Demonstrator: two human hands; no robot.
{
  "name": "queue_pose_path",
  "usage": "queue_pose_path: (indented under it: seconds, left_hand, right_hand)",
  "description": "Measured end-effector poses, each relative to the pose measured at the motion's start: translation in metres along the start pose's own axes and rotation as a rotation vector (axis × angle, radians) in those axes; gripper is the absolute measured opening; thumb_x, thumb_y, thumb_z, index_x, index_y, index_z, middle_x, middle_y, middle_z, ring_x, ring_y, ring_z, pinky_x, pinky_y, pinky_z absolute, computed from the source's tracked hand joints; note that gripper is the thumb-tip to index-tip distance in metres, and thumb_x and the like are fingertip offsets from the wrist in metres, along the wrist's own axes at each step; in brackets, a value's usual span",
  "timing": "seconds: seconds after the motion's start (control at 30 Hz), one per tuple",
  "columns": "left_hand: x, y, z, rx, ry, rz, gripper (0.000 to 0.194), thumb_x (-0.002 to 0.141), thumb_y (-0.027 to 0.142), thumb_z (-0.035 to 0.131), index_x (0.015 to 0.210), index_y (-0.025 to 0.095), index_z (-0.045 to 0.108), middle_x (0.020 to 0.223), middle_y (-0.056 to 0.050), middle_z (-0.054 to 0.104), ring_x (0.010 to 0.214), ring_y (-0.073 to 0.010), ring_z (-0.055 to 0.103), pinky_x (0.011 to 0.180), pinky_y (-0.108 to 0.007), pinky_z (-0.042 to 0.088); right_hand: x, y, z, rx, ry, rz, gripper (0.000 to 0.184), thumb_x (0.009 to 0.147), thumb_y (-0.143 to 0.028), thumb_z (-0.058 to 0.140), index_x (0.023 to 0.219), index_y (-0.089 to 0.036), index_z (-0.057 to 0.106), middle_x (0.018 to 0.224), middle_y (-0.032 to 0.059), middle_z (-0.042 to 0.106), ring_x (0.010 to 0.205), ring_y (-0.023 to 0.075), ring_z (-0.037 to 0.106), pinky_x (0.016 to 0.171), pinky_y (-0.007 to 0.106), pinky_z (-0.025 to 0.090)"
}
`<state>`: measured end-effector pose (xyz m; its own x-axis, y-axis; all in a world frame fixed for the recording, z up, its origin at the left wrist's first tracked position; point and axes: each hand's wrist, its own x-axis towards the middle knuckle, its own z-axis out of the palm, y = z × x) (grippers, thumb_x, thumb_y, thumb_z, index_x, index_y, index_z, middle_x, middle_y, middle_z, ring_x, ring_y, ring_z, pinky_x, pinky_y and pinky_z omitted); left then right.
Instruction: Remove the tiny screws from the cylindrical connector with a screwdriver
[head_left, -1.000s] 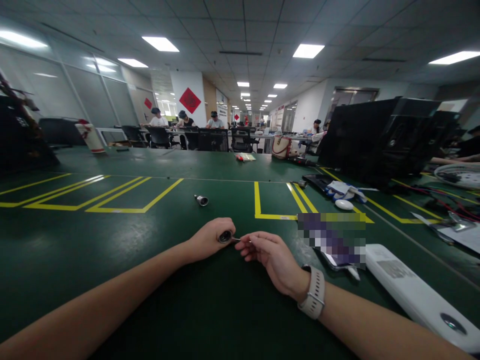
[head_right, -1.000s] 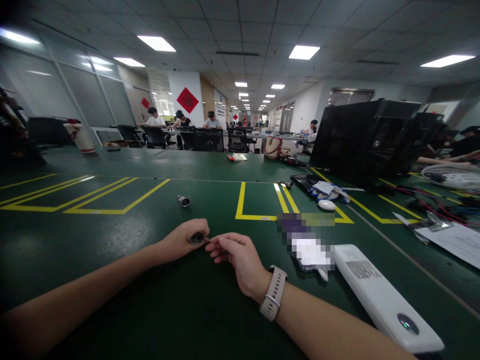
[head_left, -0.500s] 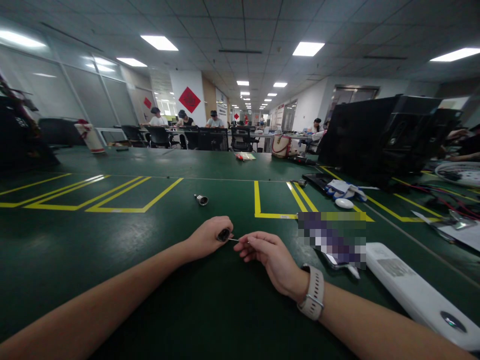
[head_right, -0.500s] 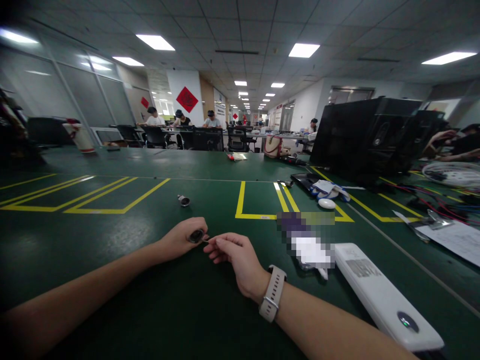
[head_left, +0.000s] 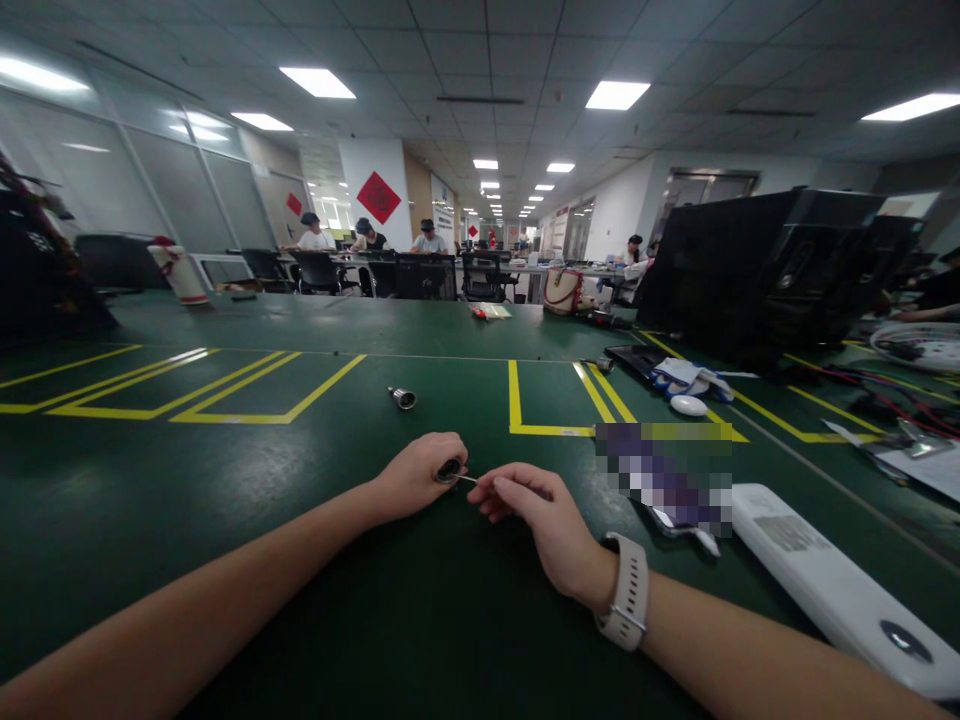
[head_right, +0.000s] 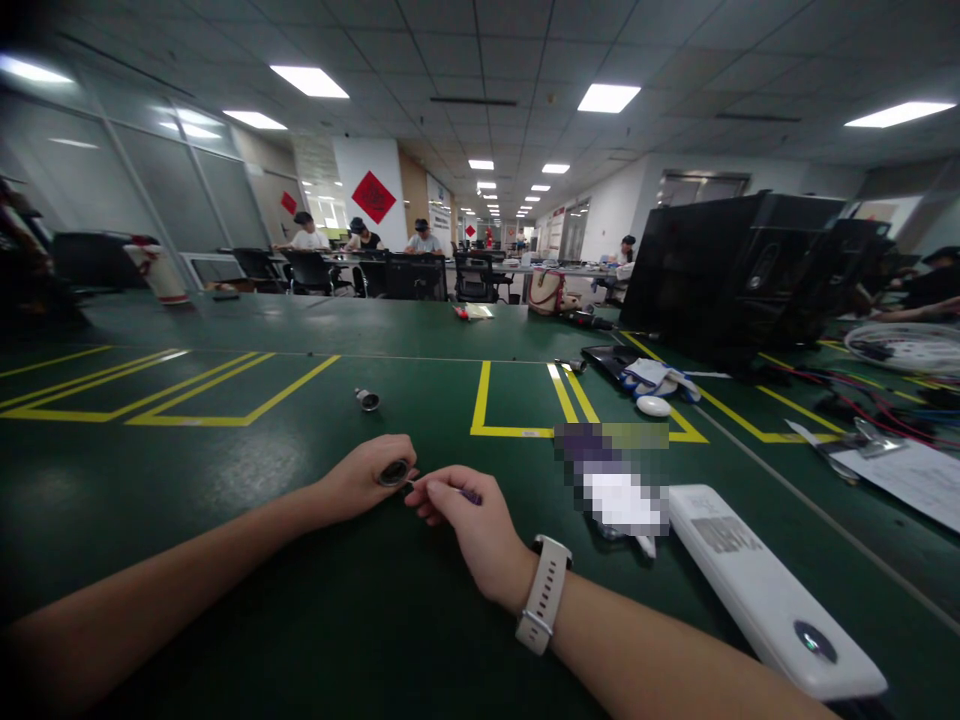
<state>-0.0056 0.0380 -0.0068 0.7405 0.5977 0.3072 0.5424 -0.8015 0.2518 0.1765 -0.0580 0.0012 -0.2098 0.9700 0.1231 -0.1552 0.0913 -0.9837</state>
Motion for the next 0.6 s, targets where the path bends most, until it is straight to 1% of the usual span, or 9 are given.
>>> queue_pose_path:
  seconds: [0.17,0.27,0.37,0.47,0.53,0.6]
  left_hand:
    - [-0.0005,-0.0018,0.0029,0.002,0.002,0.003,0.005,0.078,0.015,0.05,0.074,0.018,0.048,0.074,0.0,0.054,0.068,-0.0147,0.052,0.063,-0.026,0.039]
    - [-0.0004,-0.0019,0.0039,0.003,0.012,0.003,0.005,0.079,0.016,0.049,0.074,0.017,0.048,0.073,0.0,0.053,0.066,-0.0142,0.051,0.062,-0.026,0.039]
    - [-0.0005,-0.0011,0.0041,0.006,0.018,-0.002,0.006,0.08,0.017,0.048,0.074,0.017,0.049,0.072,0.0,0.052,0.065,-0.0141,0.05,0.061,-0.026,0.039]
    - [-0.0007,0.0,0.004,0.009,0.018,-0.006,0.005,0.08,0.017,0.048,0.075,0.017,0.049,0.073,0.0,0.052,0.065,-0.0142,0.05,0.061,-0.026,0.038]
    - [-0.0007,0.0009,0.0037,0.01,0.02,-0.009,0.006,0.08,0.018,0.048,0.075,0.017,0.049,0.073,-0.001,0.052,0.066,-0.0144,0.05,0.061,-0.026,0.038]
    - [-0.0006,0.0019,0.0032,0.008,0.019,-0.01,0.006,0.08,0.017,0.047,0.074,0.017,0.049,0.073,-0.001,0.052,0.066,-0.0145,0.05,0.061,-0.026,0.039]
  right_hand:
    - [-0.0055,-0.0047,0.0046,-0.516,0.008,-0.267,0.02,0.085,-0.022,0.049,0.094,-0.02,0.067,0.092,0.0062,0.066,0.087,0.0192,0.059,0.079,0.035,0.043]
    - [-0.007,-0.0041,0.0069,-0.71,-0.031,-0.378,0.022,0.085,-0.019,0.049,0.1,-0.02,0.064,0.094,0.0074,0.065,0.087,0.0205,0.057,0.077,0.036,0.043]
    - [-0.0074,-0.0036,0.0083,-0.828,-0.091,-0.439,0.024,0.085,-0.016,0.047,0.104,-0.02,0.062,0.097,0.0085,0.064,0.087,0.022,0.056,0.076,0.038,0.043]
    - [-0.0072,-0.0036,0.0095,-0.915,-0.121,-0.492,0.026,0.085,-0.014,0.046,0.104,-0.02,0.061,0.099,0.0097,0.064,0.089,0.0236,0.055,0.077,0.04,0.042]
    - [-0.0068,-0.0039,0.0099,-0.957,-0.12,-0.499,0.026,0.084,-0.013,0.046,0.103,-0.019,0.062,0.099,0.0105,0.064,0.089,0.0242,0.054,0.076,0.041,0.041]
    - [-0.0058,-0.0046,0.0094,-0.945,-0.108,-0.475,0.024,0.083,-0.014,0.047,0.102,-0.019,0.063,0.098,0.0105,0.064,0.089,0.0239,0.054,0.076,0.04,0.042]
